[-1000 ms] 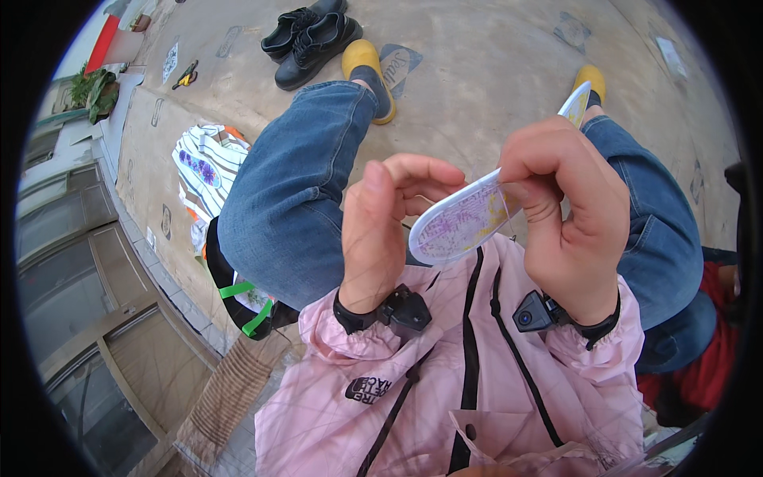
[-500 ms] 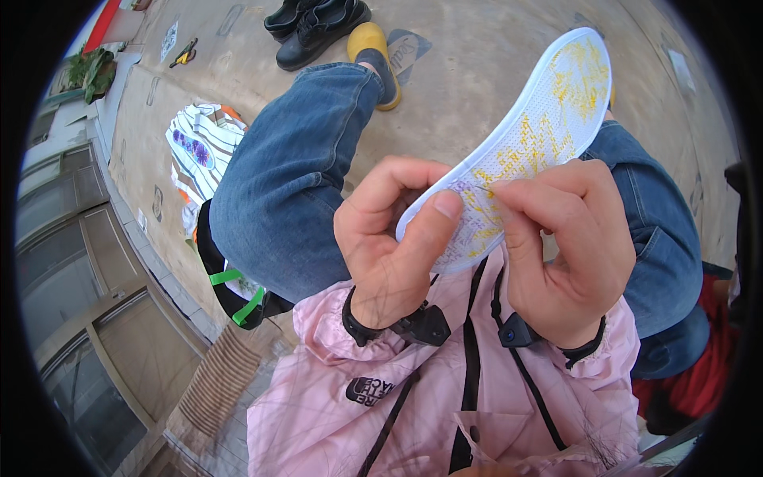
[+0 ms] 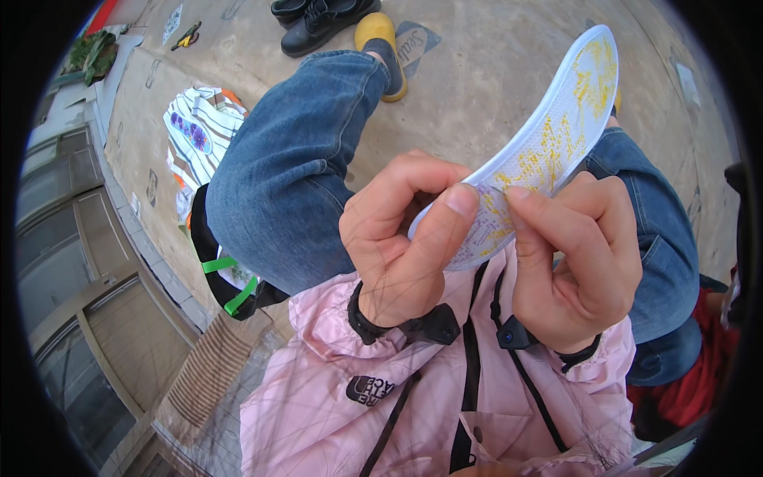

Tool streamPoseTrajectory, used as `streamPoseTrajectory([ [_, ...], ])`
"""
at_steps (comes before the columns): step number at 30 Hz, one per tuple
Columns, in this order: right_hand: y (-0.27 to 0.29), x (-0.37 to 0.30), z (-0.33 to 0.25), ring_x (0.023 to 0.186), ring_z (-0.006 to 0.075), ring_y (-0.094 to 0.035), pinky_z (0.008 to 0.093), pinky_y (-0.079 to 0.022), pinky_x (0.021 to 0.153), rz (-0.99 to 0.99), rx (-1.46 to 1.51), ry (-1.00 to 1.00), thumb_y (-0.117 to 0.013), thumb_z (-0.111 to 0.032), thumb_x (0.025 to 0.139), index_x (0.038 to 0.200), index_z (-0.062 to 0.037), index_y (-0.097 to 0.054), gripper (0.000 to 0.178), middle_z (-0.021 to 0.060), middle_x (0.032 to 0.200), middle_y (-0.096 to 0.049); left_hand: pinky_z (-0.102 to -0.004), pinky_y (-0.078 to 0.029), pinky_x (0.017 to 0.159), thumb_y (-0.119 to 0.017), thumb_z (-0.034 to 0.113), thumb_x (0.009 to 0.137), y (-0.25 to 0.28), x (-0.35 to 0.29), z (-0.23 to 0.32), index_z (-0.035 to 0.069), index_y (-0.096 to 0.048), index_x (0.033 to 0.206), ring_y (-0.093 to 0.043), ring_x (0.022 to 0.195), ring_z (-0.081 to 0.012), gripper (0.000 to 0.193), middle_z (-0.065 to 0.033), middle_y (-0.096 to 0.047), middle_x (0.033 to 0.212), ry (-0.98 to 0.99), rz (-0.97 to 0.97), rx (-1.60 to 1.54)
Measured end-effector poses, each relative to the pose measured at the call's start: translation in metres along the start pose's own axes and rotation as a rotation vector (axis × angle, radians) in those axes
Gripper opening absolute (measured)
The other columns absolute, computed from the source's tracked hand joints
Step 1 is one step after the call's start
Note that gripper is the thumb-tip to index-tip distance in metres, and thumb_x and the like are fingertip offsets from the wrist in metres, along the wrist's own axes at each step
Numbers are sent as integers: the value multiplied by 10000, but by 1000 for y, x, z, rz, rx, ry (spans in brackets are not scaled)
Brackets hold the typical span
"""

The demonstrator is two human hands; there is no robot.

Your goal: The person sits on the floor and embroiders a floral pattern onto a shoe insole using a needle and thread. They retrieve thread from a nearby bag, thread the needle, and stitch the design onto the insole surface.

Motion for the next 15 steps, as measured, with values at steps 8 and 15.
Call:
streamPoseTrajectory([
  [8,-3,-2,4,594,128,-442,244,-304,524,10,8,40,-702,138,758,959,37,-675,227,70,766,-496,-214,-416,660,-634,36,893,2,0,0,-50,-637,947,-535,738,-71,101,-53,-616,816,-29,-32,59],
  [15,-8,-2,10,680,133,-463,238,-343,597,5,97,-79,-665,100,827,912,21,-597,135,65,822,-495,-226,-450,708,-614,32,907,0,-2,-5,-42,-639,975,-566,774,-80,104,-47,-635,856,172,-29,-223],
])
Point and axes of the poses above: each hand's wrist, its own x-axis towards the middle knuckle, its own y-axis out of the back of the hand, z = x × y, the point moved 3 cm from there along x, towards the middle knuckle
